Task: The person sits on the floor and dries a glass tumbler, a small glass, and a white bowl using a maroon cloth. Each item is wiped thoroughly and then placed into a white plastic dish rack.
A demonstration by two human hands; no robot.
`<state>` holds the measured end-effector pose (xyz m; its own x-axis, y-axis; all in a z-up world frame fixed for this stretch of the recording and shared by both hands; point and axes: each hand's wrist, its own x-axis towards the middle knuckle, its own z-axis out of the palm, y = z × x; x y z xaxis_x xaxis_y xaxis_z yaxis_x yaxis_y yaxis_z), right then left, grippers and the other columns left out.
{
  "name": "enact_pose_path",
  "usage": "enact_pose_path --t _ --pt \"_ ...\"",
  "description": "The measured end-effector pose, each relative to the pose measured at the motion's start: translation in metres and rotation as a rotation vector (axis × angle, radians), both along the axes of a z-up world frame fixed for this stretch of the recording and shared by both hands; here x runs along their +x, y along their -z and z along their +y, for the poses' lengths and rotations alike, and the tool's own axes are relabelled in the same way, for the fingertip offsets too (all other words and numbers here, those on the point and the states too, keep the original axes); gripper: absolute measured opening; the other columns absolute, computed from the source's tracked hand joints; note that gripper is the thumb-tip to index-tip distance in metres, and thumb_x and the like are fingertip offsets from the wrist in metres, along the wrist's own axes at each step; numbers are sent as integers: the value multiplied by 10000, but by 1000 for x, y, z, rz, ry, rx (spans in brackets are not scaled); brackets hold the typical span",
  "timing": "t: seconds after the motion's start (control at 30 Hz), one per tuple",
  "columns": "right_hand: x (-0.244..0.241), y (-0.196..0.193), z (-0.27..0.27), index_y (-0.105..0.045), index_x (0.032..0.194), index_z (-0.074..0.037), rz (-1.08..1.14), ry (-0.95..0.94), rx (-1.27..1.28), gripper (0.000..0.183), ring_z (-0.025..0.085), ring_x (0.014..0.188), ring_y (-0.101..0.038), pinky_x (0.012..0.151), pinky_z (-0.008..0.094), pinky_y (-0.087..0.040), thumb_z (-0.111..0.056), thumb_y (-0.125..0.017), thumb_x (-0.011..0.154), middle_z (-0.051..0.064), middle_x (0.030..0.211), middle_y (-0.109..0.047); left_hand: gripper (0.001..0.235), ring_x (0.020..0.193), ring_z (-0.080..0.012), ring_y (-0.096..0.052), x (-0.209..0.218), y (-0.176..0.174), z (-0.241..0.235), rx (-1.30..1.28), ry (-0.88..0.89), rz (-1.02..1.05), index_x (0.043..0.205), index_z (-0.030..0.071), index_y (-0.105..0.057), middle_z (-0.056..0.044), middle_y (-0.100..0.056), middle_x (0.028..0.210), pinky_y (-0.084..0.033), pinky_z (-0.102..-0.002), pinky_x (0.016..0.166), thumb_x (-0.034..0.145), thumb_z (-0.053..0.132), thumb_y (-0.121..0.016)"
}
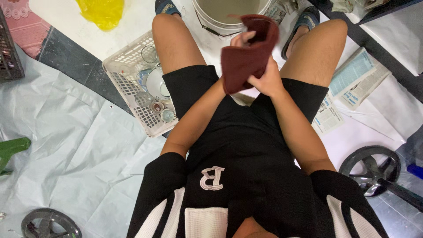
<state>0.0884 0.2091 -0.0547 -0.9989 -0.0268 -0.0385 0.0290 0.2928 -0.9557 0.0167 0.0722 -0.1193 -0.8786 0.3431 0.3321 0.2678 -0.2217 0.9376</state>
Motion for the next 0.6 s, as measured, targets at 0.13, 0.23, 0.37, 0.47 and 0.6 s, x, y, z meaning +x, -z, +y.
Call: enact_pose_path --t 0.13,0.23,0.37,0.47,0.6 --pt "20 48 22 -371 1521 22 -28 -75 -430 823 241 1380 -560 1195 407 -463 -137 -824 852 130 1460 -563 804 1182 -183 -577 -4 -21 -10 75 140 -25 1469 98 -402 -76 -552 1273 -513 -341 1038 851 147 -913" --pt "25 63 39 -356 1567 5 -113 -247 -548 863 229 1407 -513 1206 391 -412 -132 -787 832 115 1497 -535 723 1140 -188 -587 -6 -49 -24 46 131 -27 1495 112 -438 -49 -576 1224 -505 -335 1038 919 121 -876" --pt "23 57 39 -347 1578 4 -310 -419 -655 932 231 1438 -457 1214 382 -346 -121 -800 774 118 1543 -492 543 1056 -180 -630 -19 -108 -55 -104 230 35 1415 104 -609 -46 -643 1182 -509 -304 875 911 154 -806" --pt "20 41 38 -360 1565 6 -332 -461 -607 922 231 1422 -467 1201 378 -355 -140 -799 768 122 1524 -504 580 931 -163 -633 -30 -142 -66 -279 318 139 1341 73 -669 -45 -671 1055 -497 -300 769 798 206 -824" --pt "14 12 17 -433 1525 -3 -84 -386 -421 835 233 1375 -535 1188 374 -405 -203 -776 791 123 1471 -564 543 1083 -166 -675 -23 -159 -69 -275 253 240 1334 53 -633 -91 -705 1228 -551 -297 912 852 186 -843"
